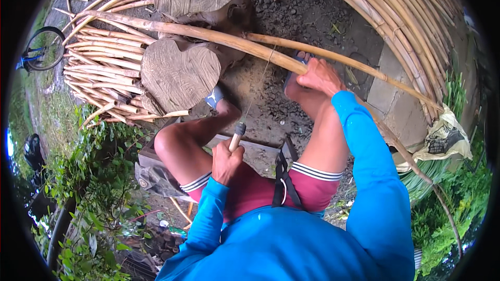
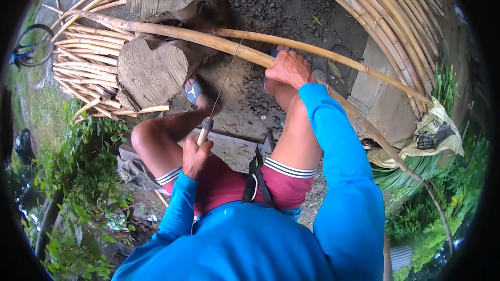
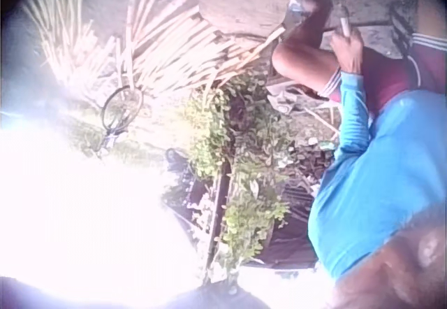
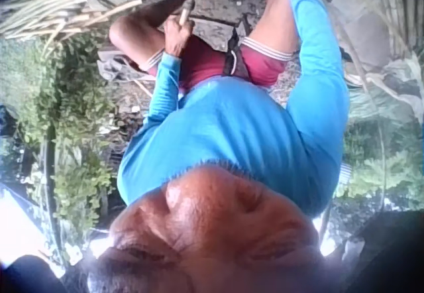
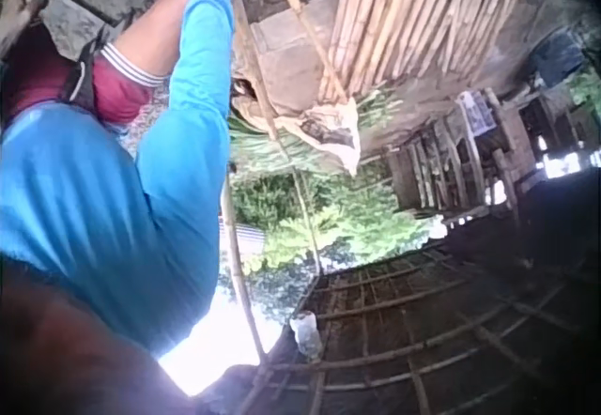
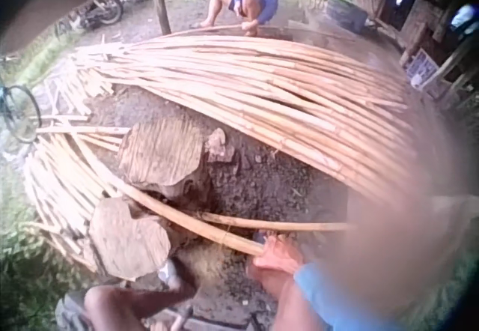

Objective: The person cuts bamboo poles using a hand saw, moves and repositions the poles by hand, and saws another bamboo pole.

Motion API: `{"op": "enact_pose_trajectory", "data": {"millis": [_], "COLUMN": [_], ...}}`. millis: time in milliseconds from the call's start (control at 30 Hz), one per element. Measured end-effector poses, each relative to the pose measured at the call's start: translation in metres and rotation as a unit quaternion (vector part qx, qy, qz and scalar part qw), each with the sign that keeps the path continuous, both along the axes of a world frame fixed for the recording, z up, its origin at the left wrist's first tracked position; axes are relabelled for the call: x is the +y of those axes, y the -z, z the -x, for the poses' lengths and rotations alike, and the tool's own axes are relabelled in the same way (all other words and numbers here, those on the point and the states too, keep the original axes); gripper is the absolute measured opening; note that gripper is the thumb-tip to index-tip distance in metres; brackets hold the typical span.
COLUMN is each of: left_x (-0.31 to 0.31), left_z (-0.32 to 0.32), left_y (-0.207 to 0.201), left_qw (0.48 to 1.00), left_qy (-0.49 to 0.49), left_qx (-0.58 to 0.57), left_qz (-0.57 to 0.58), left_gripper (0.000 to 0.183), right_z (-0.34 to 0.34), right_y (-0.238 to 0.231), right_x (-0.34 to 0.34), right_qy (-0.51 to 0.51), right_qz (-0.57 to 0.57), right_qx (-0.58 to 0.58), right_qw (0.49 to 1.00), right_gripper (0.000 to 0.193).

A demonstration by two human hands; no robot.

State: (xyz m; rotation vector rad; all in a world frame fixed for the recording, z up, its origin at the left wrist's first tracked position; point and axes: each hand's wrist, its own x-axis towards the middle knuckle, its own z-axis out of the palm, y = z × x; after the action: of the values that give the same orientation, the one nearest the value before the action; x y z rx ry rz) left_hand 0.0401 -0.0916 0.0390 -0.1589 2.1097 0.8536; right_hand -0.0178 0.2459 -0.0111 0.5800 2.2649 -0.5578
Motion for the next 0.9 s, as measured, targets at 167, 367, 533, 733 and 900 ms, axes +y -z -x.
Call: {"op": "enact_pose_trajectory", "data": {"millis": [167, 367, 533, 733, 900], "left_x": [0.051, 0.004, 0.036, -0.010, -0.015], "left_z": [0.042, 0.008, 0.041, -0.009, -0.026], "left_y": [0.050, 0.044, 0.041, 0.044, 0.028], "left_qw": [0.991, 0.983, 0.991, 0.964, 0.994], "left_qy": [-0.004, 0.063, -0.017, 0.117, 0.077], "left_qx": [0.133, 0.154, 0.127, 0.235, 0.050], "left_qz": [-0.024, -0.078, -0.031, -0.047, 0.059], "left_gripper": [0.035, 0.035, 0.032, 0.028, 0.029], "right_z": [0.007, 0.001, 0.018, 0.008, 0.028], "right_y": [0.003, 0.000, 0.001, 0.003, 0.002], "right_x": [-0.008, 0.004, -0.004, 0.015, 0.012], "right_qy": [-0.024, -0.004, -0.029, -0.002, -0.013], "right_qz": [0.013, 0.007, 0.022, 0.086, 0.170], "right_qx": [0.090, 0.033, 0.029, -0.013, 0.006], "right_qw": [0.996, 0.999, 0.999, 0.996, 0.985], "right_gripper": [0.046, 0.051, 0.059, 0.048, 0.048]}}
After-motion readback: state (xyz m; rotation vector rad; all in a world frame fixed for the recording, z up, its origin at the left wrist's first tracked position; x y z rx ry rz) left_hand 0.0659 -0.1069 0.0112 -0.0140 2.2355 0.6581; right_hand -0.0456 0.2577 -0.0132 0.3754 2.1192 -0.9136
